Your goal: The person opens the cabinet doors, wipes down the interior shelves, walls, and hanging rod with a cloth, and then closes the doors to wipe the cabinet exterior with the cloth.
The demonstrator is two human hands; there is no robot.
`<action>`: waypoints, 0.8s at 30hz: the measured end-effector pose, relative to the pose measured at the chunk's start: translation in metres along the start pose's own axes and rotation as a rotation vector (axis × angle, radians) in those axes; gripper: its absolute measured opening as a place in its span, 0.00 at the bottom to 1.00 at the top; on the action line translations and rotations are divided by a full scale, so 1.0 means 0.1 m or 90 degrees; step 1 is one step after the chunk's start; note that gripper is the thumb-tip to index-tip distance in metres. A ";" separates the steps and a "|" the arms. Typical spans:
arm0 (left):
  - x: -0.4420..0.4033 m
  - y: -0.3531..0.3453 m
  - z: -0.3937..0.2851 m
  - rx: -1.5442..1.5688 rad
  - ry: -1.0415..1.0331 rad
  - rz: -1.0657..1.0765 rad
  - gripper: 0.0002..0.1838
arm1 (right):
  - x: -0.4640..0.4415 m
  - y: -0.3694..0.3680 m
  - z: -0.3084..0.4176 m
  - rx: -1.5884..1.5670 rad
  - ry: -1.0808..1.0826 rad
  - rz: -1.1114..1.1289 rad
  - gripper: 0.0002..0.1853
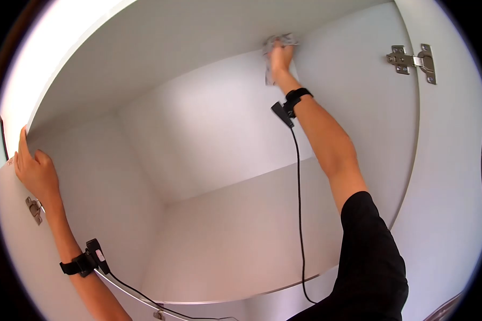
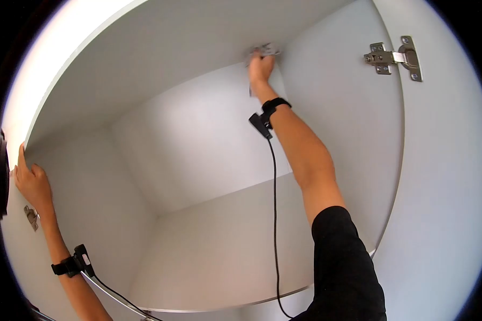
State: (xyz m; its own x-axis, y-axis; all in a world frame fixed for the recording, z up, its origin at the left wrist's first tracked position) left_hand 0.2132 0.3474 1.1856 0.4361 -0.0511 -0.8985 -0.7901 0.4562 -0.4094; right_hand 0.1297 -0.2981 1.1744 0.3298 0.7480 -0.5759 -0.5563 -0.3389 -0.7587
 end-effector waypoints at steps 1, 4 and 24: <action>0.02 0.00 0.05 -0.031 -0.036 0.017 0.33 | -0.22 0.10 -0.02 0.010 0.049 -0.012 0.18; -0.01 -0.01 0.12 -0.031 -0.068 0.020 0.33 | -0.22 0.17 0.27 0.025 0.121 -0.055 0.20; 0.02 -0.24 -0.05 0.060 -0.078 -0.044 0.24 | 2.43 -0.80 0.96 0.123 -0.136 0.818 0.23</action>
State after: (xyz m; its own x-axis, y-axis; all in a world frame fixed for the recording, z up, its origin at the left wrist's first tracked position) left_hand 0.2307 0.3324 1.1932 0.5416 0.0213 -0.8404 -0.7151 0.5372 -0.4473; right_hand 0.1813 -0.0349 1.1244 -0.6290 0.0362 -0.7766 -0.4854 -0.7986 0.3559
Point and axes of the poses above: each hand's wrist, its own x-axis away from the middle knuckle, its own y-axis out of the back of the hand, z = x × y, the point moved 1 cm from there along -x, towards the middle knuckle, and after that the axes turned 4 degrees about x, right-handed, at the moved point
